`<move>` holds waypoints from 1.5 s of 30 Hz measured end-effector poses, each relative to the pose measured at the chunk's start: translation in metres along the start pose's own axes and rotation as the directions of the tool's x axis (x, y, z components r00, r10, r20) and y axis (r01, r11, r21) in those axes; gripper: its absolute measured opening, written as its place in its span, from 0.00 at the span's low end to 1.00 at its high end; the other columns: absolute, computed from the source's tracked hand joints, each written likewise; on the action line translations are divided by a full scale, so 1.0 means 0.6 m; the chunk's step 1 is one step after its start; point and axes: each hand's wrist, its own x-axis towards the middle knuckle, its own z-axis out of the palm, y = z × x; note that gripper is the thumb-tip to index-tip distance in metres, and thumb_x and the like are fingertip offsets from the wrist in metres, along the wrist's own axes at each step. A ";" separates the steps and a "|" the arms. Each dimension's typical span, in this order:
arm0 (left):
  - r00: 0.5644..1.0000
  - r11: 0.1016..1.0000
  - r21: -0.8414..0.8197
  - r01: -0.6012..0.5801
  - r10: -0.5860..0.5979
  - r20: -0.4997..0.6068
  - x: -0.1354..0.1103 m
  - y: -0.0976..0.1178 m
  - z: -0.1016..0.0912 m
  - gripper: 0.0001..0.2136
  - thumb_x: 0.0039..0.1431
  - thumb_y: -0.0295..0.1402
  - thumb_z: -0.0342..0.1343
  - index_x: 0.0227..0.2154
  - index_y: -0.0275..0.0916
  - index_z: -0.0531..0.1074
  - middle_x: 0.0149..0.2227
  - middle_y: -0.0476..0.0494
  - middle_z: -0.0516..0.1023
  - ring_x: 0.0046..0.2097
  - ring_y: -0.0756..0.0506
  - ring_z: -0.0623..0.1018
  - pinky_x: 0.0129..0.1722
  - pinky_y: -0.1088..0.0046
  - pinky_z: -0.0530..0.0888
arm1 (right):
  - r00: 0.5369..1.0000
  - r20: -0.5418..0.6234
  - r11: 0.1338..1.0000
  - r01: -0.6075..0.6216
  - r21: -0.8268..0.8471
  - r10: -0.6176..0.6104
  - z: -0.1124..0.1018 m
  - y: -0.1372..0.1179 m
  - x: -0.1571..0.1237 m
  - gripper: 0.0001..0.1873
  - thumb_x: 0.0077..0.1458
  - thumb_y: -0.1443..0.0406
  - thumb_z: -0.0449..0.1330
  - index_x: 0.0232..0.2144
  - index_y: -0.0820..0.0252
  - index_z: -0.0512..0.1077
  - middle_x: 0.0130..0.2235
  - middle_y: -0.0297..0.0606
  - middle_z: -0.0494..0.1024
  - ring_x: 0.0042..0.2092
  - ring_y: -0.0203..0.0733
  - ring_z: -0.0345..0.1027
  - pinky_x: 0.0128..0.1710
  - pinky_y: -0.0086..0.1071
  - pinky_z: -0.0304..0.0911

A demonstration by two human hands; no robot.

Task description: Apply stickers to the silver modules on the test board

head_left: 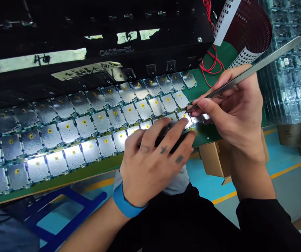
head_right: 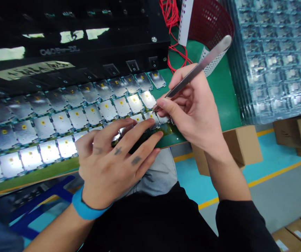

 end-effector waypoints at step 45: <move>0.992 0.991 -0.035 -0.125 0.126 0.008 -0.009 -0.016 -0.010 0.16 0.63 0.28 0.60 0.53 0.44 0.74 0.54 0.59 0.78 0.54 0.41 0.78 0.45 0.63 0.69 | 0.996 -0.009 0.995 0.088 -0.045 -0.089 -0.027 0.001 -0.070 0.18 0.55 0.75 0.66 0.41 0.51 0.66 0.35 0.28 0.76 0.37 0.41 0.78 0.33 0.36 0.80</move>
